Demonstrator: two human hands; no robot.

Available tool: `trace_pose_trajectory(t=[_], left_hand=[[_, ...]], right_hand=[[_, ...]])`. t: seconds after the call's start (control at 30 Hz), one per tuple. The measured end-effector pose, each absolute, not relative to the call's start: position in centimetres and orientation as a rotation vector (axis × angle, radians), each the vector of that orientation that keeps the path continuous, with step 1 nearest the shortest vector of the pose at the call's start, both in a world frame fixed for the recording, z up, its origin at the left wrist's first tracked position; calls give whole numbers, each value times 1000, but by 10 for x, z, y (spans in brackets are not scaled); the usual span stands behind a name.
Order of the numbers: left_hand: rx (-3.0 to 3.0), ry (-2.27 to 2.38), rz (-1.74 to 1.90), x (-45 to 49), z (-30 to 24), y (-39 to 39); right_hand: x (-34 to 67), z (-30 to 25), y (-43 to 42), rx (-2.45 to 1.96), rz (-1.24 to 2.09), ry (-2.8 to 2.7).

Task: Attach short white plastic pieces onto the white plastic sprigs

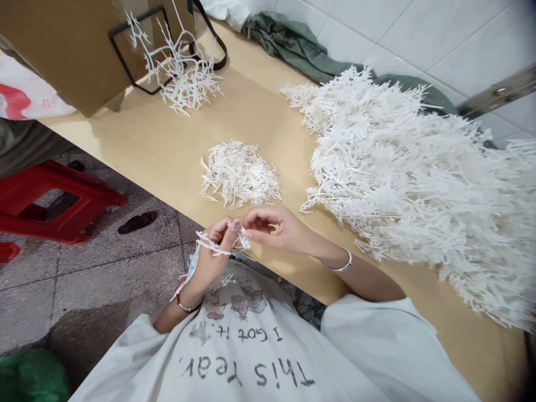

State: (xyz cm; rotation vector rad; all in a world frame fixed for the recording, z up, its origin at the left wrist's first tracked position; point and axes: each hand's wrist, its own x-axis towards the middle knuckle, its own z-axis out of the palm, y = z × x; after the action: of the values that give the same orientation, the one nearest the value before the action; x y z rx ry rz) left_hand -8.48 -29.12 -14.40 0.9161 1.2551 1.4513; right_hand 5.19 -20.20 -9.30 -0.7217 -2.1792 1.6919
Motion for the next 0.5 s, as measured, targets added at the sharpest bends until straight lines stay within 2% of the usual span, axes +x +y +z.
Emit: trace_pose_trajectory(t=[0.3, 0.5], left_hand=[[881, 1160, 1387, -87, -143, -287], [713, 945, 1277, -88, -151, -287]], right_hand=[[52, -98, -204, -622, 1571, -2299], [53, -94, -204, -536, 1683, -2271]])
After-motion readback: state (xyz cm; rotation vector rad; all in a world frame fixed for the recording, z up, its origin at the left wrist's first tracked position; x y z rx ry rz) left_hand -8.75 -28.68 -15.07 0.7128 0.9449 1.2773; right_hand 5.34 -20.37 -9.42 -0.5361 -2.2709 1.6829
